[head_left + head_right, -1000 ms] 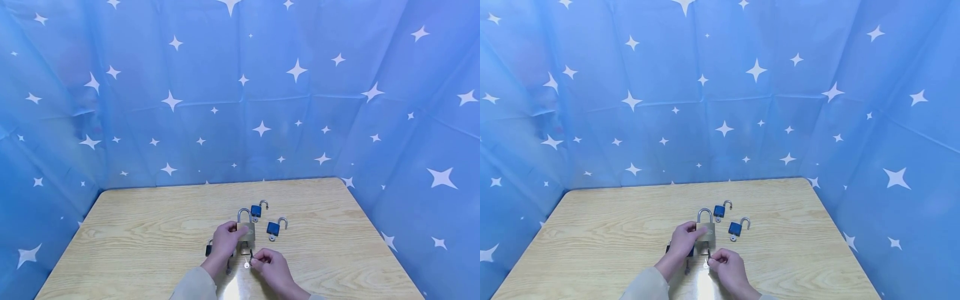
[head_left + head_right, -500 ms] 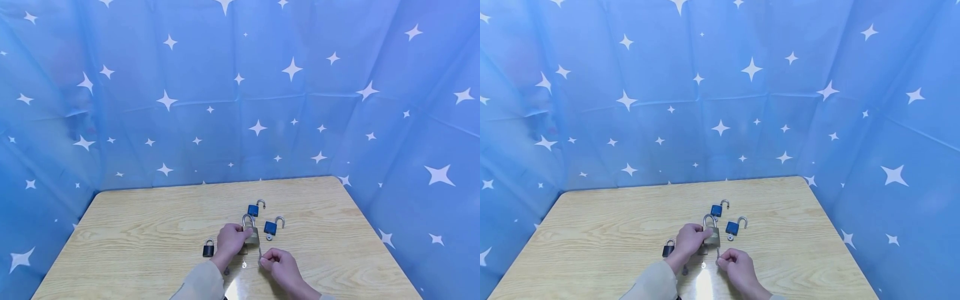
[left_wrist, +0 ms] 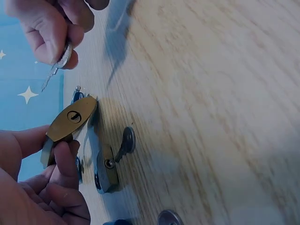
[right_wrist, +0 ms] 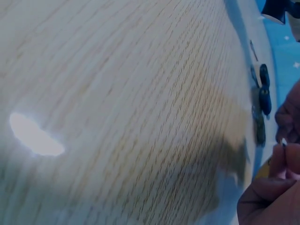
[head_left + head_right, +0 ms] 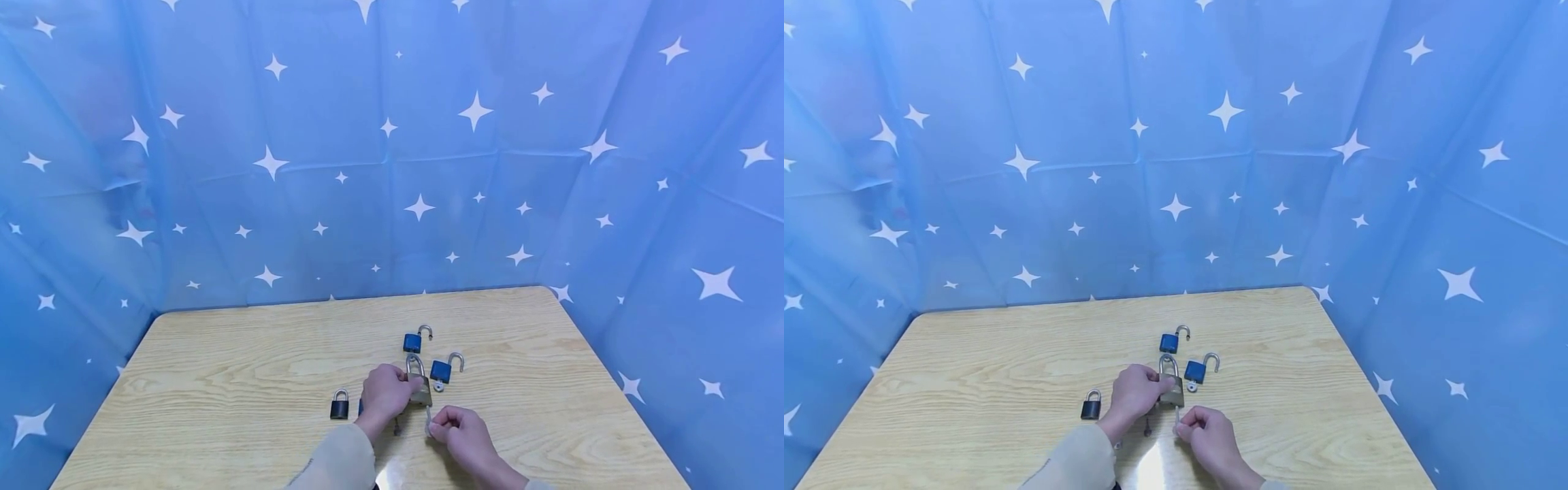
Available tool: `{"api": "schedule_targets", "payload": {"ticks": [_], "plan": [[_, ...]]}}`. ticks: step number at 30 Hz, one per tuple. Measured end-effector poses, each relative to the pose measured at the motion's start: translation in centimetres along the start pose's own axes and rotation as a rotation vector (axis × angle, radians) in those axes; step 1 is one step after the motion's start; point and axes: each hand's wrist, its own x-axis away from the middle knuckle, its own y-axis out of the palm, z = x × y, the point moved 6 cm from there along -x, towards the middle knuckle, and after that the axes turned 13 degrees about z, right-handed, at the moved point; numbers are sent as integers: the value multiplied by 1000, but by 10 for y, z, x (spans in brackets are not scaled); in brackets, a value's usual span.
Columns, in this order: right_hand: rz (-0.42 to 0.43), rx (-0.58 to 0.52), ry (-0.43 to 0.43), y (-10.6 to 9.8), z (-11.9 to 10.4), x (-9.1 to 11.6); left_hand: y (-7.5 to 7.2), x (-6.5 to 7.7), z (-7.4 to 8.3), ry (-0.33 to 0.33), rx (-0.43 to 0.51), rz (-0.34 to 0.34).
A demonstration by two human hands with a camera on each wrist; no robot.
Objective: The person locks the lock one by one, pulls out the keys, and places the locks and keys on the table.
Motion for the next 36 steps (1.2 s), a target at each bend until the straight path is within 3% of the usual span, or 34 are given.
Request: {"api": "schedule_targets", "payload": {"ticks": [10,20,36], "plan": [[-2,27,-11,-1,3,-1,1,0,4,41,-142,10],[26,100,-20,-1,5,0,2,-1,4,102,-186,-9],[-22,205,-86,2,0,2,3,0,11,245,-450,45]]}}
